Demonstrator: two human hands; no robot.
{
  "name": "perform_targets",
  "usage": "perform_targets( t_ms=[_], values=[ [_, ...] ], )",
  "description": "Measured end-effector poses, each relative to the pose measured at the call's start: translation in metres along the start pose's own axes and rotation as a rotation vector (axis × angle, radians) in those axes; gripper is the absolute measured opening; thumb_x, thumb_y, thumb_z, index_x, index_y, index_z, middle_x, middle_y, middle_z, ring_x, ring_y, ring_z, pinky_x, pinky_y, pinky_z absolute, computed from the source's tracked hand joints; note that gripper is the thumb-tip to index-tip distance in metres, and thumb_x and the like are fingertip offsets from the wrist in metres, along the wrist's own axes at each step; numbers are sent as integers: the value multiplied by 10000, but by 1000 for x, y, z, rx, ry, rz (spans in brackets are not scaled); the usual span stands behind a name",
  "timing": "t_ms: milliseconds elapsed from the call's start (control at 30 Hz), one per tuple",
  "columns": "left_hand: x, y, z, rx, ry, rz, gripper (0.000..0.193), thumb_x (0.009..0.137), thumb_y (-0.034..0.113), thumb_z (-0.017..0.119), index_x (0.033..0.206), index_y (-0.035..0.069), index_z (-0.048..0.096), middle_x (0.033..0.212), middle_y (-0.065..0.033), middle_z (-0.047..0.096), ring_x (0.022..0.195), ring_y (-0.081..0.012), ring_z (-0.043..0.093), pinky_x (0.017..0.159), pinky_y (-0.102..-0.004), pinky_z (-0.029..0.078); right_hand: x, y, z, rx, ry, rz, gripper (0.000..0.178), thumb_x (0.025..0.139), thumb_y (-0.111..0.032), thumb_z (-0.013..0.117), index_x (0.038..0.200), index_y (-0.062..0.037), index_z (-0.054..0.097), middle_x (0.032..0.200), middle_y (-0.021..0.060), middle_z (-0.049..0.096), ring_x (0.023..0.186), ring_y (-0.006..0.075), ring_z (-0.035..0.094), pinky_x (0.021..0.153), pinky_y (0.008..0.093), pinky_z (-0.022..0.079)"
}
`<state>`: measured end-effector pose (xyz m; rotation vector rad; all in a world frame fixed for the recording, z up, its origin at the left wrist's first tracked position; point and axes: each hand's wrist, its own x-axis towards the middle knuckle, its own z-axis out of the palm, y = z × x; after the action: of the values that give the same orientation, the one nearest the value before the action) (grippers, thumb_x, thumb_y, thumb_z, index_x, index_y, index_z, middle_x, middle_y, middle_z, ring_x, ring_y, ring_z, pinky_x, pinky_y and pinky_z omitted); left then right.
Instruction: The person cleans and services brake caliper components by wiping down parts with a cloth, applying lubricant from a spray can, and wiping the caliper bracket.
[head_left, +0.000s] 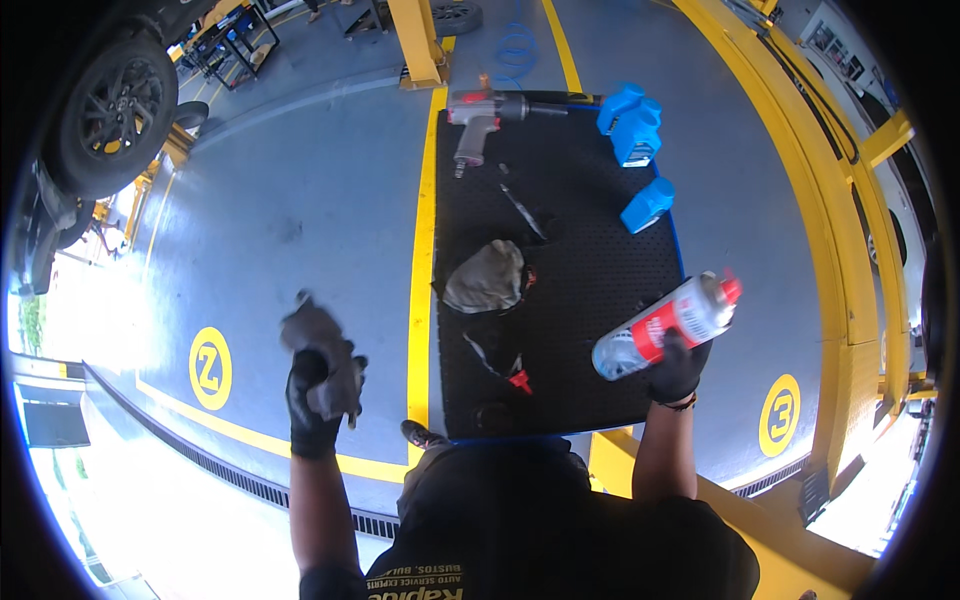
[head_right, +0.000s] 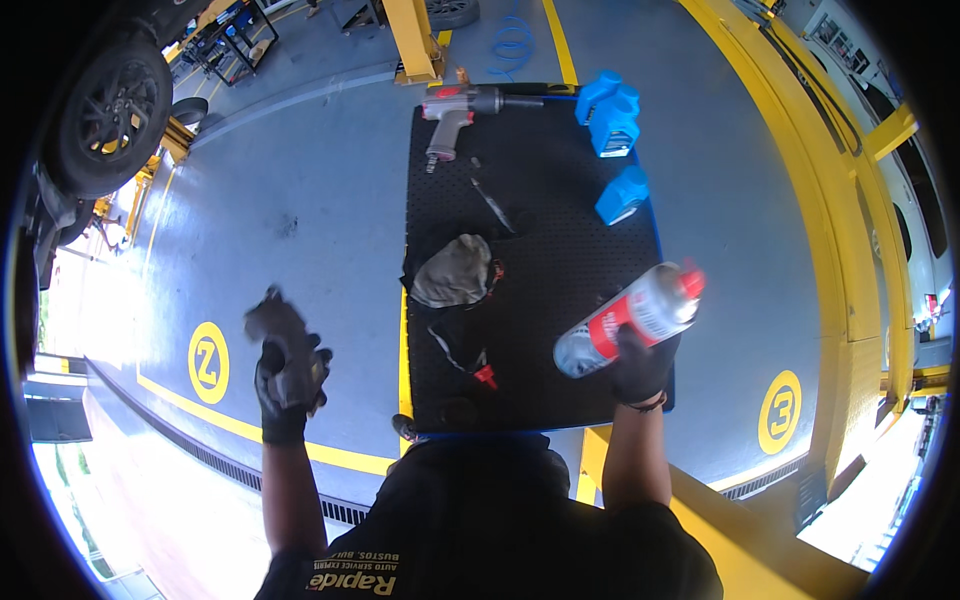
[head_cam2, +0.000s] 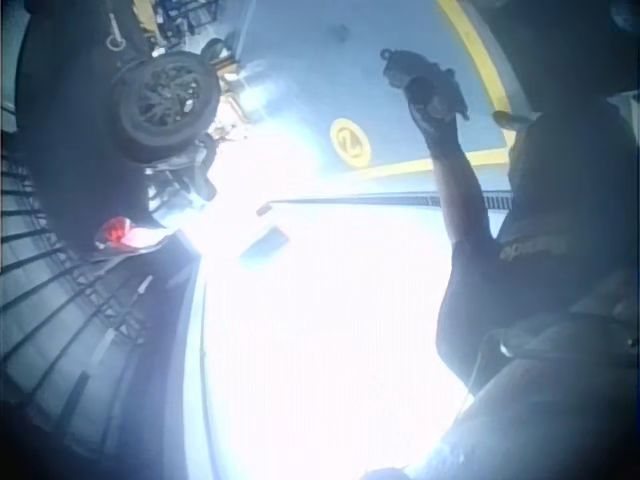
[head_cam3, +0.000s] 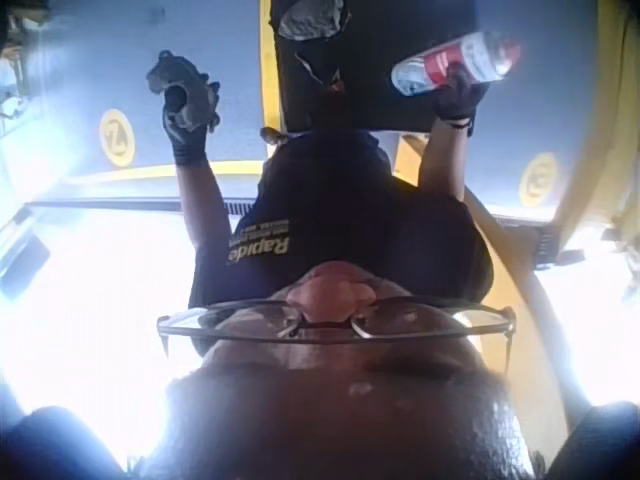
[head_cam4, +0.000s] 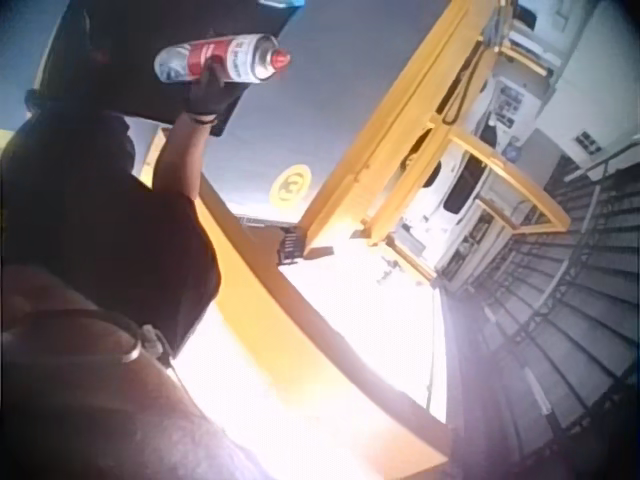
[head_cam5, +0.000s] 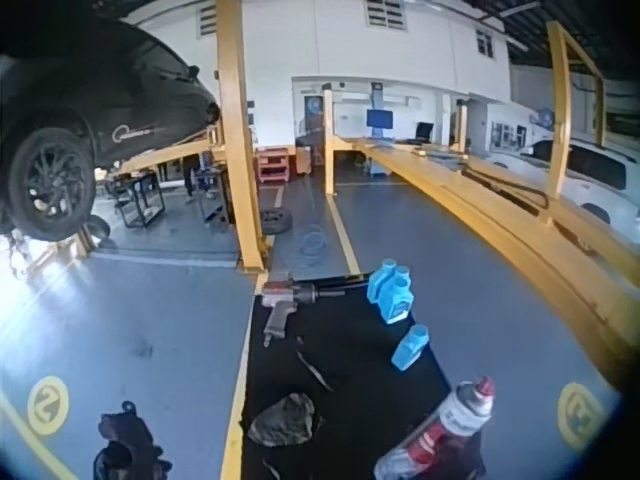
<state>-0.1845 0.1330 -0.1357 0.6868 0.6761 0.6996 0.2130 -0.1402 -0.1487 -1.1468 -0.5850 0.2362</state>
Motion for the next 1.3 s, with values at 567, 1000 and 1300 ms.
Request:
perform_targets(
  t_ms=[567,1000,1300],
  values=[
    [-171,45,-309,-33,641,88,484,934,352,609,1345,111,523,1019,-17,618,872,-143,595,748,-317,483,-4,17,213,-967,86,-272,622,769,-93,812,1307,-4,512,1212,139,625,1094,245,629,960,381,499],
    [33,171,-350,181,596,189,439,914,440,619,1212,120,593,998,17,572,911,-107,567,744,-266,461,98,87,236,-1535,148,-112,642,864,-383,707,1402,-87,521,1313,186,602,1211,390,571,1067,473,443],
    [177,232,-357,-50,528,281,381,979,368,602,1228,81,602,1073,-26,602,1007,-155,568,837,-326,471,170,271,556,-127,-776,491,461,1040,-275,528,1444,-60,468,1382,103,572,1204,206,609,1020,383,500]
  ],
)
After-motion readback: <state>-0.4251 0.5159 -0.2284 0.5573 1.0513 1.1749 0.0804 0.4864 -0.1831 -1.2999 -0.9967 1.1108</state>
